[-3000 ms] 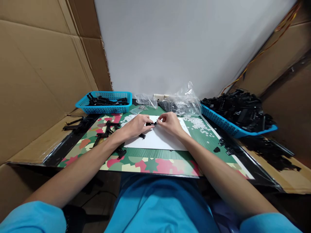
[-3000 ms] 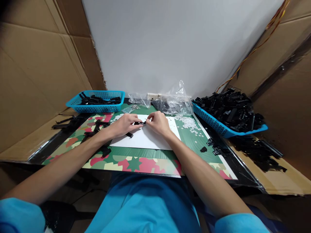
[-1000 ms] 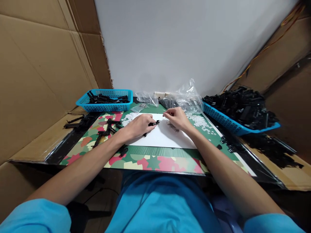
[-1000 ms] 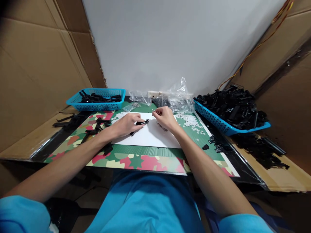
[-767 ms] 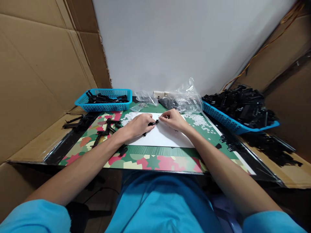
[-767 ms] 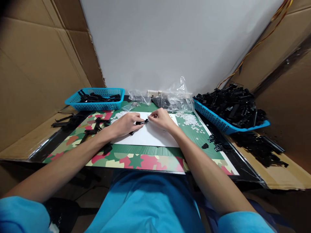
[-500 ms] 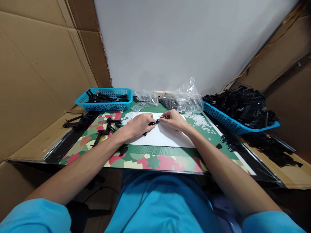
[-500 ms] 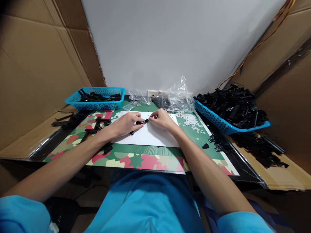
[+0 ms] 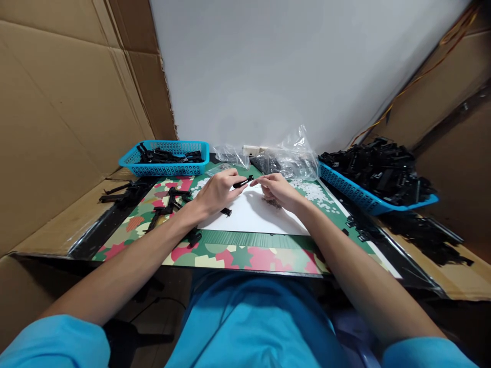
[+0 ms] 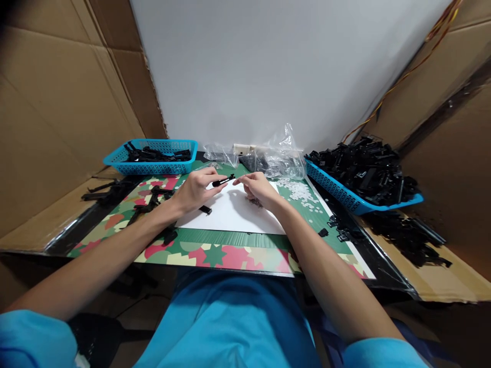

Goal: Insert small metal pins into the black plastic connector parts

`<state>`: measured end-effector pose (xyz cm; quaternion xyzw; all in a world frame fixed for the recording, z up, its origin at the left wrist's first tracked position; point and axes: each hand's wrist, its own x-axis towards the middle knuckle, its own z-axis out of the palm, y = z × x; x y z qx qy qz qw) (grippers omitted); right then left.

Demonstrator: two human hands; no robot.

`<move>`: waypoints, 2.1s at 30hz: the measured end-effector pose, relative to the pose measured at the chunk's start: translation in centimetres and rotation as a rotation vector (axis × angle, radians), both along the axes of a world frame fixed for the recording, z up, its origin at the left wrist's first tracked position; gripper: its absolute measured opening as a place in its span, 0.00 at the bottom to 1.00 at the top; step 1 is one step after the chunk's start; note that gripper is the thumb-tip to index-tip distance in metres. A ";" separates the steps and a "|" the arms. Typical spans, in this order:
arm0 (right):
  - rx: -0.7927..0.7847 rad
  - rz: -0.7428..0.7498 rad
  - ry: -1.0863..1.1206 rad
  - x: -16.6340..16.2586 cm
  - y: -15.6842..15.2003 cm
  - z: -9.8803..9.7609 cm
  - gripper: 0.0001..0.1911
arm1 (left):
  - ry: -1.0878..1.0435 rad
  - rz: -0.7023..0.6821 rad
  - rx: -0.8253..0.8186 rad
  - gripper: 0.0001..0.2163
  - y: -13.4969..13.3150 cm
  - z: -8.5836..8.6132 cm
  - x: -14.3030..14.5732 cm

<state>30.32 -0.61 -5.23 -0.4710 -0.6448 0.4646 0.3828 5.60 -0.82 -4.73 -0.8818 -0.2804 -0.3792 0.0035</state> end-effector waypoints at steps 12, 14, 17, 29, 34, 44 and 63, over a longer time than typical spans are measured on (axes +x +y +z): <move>-0.149 0.117 0.268 -0.8 -0.9 1.0 0.13 | -0.072 0.036 0.086 0.12 -0.5 0.3 0.4; -0.155 0.135 0.305 -0.8 -0.9 0.9 0.12 | -0.067 0.031 0.089 0.12 -0.4 0.2 0.4; -0.156 0.122 0.319 -0.7 -0.8 0.9 0.13 | -0.068 0.031 0.094 0.12 -0.3 0.2 0.3; 0.398 -0.207 -0.074 -0.8 -0.7 0.4 0.17 | -0.026 0.023 0.060 0.11 0.2 -0.2 -0.1; 0.628 -0.200 -0.385 -0.9 -0.9 0.3 0.15 | 0.058 0.045 0.001 0.10 0.7 -0.5 -0.4; 0.581 -0.133 -0.612 -0.9 -0.7 -0.1 0.13 | 0.231 -0.024 -0.050 0.09 0.3 -0.9 -0.2; 0.481 -0.084 -0.870 -1.8 -0.4 -0.6 0.12 | 0.319 -0.049 -0.189 0.10 -0.1 -0.7 -0.1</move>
